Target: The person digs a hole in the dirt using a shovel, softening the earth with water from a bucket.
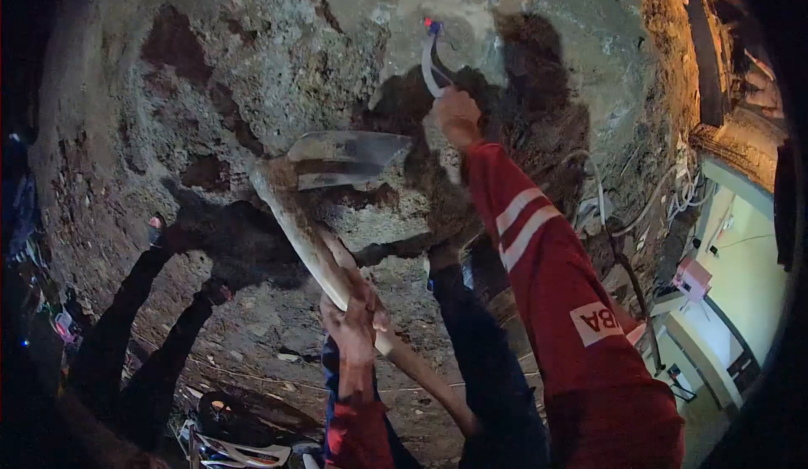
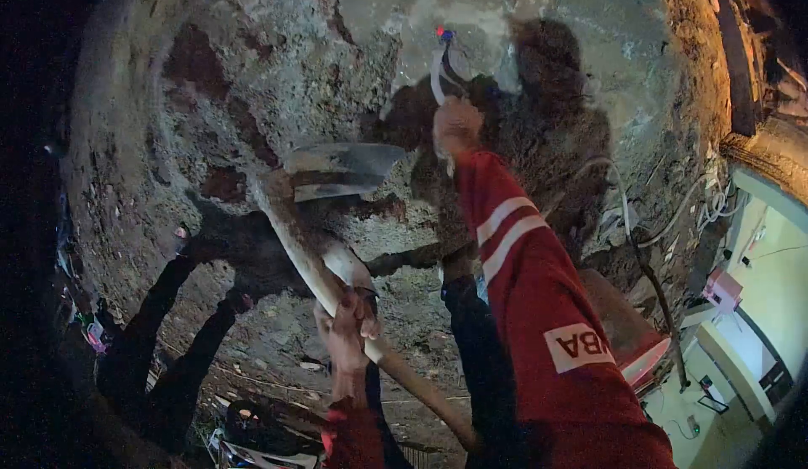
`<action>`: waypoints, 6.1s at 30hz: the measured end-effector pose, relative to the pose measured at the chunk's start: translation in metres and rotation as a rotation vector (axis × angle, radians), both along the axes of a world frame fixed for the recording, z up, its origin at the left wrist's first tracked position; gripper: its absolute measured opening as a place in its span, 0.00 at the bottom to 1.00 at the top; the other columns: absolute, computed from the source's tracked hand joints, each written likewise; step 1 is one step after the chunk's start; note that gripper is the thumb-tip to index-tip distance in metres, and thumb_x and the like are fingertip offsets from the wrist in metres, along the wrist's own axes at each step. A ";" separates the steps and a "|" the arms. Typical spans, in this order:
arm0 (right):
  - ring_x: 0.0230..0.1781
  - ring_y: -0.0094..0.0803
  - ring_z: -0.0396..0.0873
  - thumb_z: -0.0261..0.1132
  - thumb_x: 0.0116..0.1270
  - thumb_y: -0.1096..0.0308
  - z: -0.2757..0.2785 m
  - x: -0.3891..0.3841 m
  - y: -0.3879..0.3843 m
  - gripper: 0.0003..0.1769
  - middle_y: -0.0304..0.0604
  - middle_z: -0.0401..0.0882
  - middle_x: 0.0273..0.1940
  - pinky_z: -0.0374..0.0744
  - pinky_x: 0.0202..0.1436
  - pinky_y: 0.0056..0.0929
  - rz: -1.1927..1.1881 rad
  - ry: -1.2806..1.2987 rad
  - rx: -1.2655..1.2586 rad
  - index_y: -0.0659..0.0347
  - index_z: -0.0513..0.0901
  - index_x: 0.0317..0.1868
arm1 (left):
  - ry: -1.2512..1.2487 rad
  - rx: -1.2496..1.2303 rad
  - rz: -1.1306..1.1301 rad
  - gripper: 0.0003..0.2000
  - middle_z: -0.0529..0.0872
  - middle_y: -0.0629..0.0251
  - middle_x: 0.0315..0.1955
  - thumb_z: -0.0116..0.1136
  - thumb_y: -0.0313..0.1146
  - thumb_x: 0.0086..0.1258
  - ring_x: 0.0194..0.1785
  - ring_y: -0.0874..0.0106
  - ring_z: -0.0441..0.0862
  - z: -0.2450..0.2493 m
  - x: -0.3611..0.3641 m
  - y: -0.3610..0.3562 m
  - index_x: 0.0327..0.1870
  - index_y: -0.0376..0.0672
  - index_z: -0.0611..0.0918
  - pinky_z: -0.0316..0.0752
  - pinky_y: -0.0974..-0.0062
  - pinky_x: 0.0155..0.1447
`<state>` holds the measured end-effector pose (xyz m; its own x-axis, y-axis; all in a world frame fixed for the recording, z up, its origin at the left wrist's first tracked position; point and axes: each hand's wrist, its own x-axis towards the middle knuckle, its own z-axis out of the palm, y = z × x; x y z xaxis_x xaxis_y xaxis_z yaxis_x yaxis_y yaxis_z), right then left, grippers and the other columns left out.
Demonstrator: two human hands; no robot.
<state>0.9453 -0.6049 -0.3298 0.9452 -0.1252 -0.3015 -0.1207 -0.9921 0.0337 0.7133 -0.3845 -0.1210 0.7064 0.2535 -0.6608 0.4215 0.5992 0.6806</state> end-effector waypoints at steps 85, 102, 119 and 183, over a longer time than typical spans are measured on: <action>0.28 0.20 0.69 0.51 0.69 0.57 0.225 -0.081 -0.143 0.12 0.32 0.69 0.31 0.71 0.30 0.21 -1.145 -0.669 1.352 0.55 0.70 0.45 | -0.241 -1.180 0.247 0.19 0.70 0.56 0.35 0.40 0.34 0.70 0.28 0.69 0.67 -0.104 -0.030 0.002 0.58 0.34 0.60 0.67 0.70 0.29; 0.28 0.20 0.69 0.55 0.66 0.56 0.200 -0.119 -0.081 0.25 0.35 0.72 0.34 0.70 0.27 0.22 -1.177 -0.574 1.362 0.58 0.68 0.60 | 0.056 -1.130 0.307 0.14 0.70 0.66 0.30 0.44 0.29 0.66 0.22 0.76 0.67 -0.079 -0.003 -0.009 0.53 0.43 0.68 0.67 0.76 0.24; 0.20 0.12 0.56 0.51 0.69 0.58 0.190 -0.121 -0.021 0.17 0.26 0.60 0.22 0.57 0.20 0.14 -0.878 -0.350 1.348 0.65 0.72 0.47 | 0.195 -0.338 -0.421 0.06 0.68 0.68 0.22 0.50 0.30 0.62 0.20 0.77 0.67 -0.152 0.223 -0.087 0.35 0.39 0.71 0.67 0.77 0.24; 0.23 0.16 0.60 0.50 0.70 0.56 0.177 -0.098 -0.021 0.21 0.31 0.65 0.24 0.61 0.23 0.19 -0.871 -0.338 1.441 0.67 0.72 0.49 | 0.073 0.221 -0.976 0.04 0.73 0.70 0.18 0.55 0.29 0.58 0.17 0.75 0.73 -0.172 0.300 -0.165 0.31 0.42 0.74 0.71 0.77 0.19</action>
